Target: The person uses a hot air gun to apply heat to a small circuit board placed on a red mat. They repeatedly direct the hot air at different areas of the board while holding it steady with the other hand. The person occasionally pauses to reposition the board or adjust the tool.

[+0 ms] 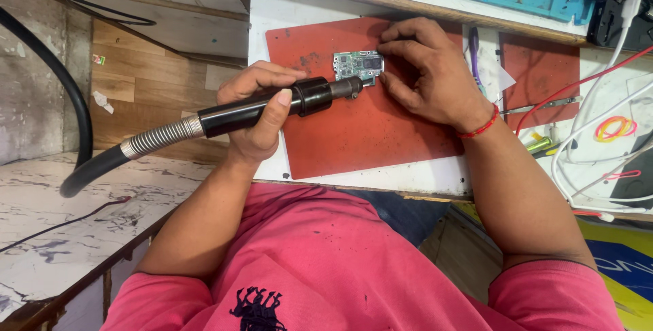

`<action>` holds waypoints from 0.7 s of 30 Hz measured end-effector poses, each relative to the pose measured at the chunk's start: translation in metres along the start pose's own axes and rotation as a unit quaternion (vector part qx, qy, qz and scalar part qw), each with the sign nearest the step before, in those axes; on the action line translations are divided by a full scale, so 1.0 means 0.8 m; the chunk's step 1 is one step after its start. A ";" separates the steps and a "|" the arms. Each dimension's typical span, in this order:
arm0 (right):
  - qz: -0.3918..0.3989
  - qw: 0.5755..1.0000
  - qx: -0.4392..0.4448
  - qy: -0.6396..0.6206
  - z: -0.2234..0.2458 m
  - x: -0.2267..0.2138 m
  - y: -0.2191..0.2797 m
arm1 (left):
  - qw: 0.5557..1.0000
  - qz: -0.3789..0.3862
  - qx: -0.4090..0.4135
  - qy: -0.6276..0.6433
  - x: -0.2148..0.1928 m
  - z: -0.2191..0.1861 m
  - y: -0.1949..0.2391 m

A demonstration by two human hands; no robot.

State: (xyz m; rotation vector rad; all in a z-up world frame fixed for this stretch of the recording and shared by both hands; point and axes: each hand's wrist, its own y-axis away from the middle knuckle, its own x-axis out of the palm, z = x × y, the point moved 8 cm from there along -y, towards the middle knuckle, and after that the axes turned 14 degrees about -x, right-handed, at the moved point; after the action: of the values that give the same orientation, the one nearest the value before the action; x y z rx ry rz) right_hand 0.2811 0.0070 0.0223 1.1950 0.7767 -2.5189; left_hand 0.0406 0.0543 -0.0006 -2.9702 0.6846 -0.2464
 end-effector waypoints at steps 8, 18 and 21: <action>0.001 1.000 -0.001 0.001 0.000 0.001 0.000 | 1.000 0.010 0.002 -0.018 0.003 -0.002 0.000; 0.003 1.000 -0.001 -0.002 0.000 0.001 -0.001 | 1.000 0.015 -0.003 -0.015 0.001 0.003 0.000; 0.001 1.000 -0.002 -0.003 0.000 0.001 -0.001 | 1.000 0.005 0.001 0.003 -0.001 0.002 0.001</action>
State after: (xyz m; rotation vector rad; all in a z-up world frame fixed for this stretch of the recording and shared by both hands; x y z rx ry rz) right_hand 0.2808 0.0076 0.0220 1.1855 0.7790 -2.5173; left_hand 0.0400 0.0537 -0.0023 -2.9648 0.6979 -0.2560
